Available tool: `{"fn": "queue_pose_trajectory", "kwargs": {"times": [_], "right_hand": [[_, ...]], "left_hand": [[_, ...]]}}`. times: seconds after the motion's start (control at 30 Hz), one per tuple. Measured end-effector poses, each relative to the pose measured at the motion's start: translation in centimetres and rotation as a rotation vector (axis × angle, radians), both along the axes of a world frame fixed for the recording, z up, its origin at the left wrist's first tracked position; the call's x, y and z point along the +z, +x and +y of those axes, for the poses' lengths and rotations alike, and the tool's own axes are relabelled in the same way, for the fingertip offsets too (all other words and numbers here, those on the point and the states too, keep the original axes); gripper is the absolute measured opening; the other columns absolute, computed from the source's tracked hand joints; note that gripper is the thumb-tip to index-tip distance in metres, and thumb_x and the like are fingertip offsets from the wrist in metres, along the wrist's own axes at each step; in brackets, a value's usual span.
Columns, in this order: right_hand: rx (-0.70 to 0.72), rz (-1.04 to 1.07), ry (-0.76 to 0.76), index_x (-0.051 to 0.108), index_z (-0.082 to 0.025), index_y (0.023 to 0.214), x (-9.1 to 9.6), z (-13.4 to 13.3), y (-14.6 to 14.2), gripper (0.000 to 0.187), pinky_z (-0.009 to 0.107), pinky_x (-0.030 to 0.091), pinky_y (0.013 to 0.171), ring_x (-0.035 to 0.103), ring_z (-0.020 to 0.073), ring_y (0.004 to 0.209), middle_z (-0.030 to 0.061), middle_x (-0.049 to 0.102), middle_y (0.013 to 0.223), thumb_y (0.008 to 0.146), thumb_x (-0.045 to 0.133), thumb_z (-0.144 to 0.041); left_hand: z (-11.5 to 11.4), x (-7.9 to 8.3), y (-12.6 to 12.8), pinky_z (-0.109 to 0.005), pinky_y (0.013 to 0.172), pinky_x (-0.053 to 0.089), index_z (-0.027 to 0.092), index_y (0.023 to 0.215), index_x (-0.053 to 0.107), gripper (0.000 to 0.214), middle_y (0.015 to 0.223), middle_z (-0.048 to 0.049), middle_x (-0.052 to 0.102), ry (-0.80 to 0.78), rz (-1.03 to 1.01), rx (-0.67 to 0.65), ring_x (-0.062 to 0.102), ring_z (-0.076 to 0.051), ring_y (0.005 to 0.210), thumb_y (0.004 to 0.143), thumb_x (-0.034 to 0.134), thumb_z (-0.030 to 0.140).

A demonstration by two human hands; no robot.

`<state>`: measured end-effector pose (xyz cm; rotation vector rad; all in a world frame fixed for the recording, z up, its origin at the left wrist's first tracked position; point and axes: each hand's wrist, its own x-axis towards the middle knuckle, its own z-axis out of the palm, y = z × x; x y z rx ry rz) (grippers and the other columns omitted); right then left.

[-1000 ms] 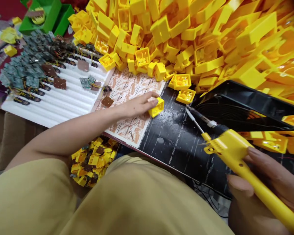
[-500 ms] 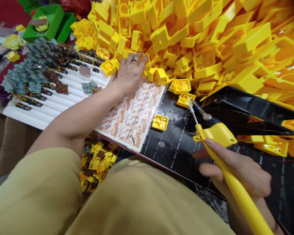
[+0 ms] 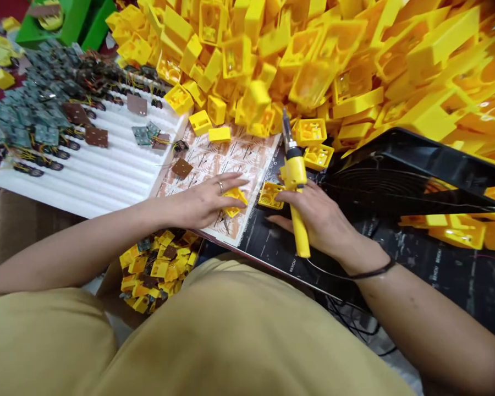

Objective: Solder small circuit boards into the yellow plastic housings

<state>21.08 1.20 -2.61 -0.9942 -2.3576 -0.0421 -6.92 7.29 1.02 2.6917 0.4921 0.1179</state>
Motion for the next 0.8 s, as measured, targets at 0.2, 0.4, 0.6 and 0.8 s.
{"fn": "queue_pose_trajectory", "kwargs": {"times": [0.2,0.4,0.6,0.8], "right_hand": [[-0.114,-0.087,0.096,0.055,-0.019,0.105,0.0,-1.4,-0.4,0.016,0.032,0.052,0.077,0.062,0.0179,0.076,0.0036,0.064,0.082,0.091,0.062,-0.024],[-0.110,-0.102,0.013,0.054,-0.019,0.111,2.0,-4.7,0.8,0.035,0.027,0.045,0.060,0.061,0.0153,0.071,0.0050,0.068,0.090,0.086,0.070,-0.039],[-0.025,-0.081,-0.119,0.052,-0.019,0.114,1.4,-4.3,1.0,0.027,0.035,0.051,0.086,0.062,0.0220,0.099,0.0073,0.068,0.100,0.091,0.063,-0.025],[-0.118,-0.130,-0.007,0.058,-0.016,0.107,1.9,-5.1,0.1,0.026,0.028,0.042,0.059,0.055,0.0150,0.063,0.0033,0.063,0.076,0.091,0.064,-0.035]], "left_hand": [[-2.7,0.6,-0.2,-0.053,0.107,0.044,0.015,0.141,0.045,0.064,0.142,-0.0185,0.050,0.130,0.091,0.440,0.048,-0.034,0.131,0.085,0.057,0.045],[-3.4,-1.1,1.4,-0.044,0.093,0.053,0.012,0.130,0.054,0.046,0.118,-0.0155,0.065,0.194,0.141,0.340,0.061,-0.029,0.109,0.094,0.048,0.041],[-3.4,-1.1,2.3,-0.038,0.095,0.053,0.011,0.126,0.046,0.039,0.127,-0.0171,0.060,0.026,0.042,0.224,0.060,-0.027,0.115,0.090,0.055,0.025],[-4.6,-1.5,2.8,-0.037,0.092,0.054,0.012,0.120,0.047,0.032,0.123,-0.0168,0.060,-0.010,0.043,0.220,0.062,-0.027,0.114,0.090,0.053,0.020]]}}
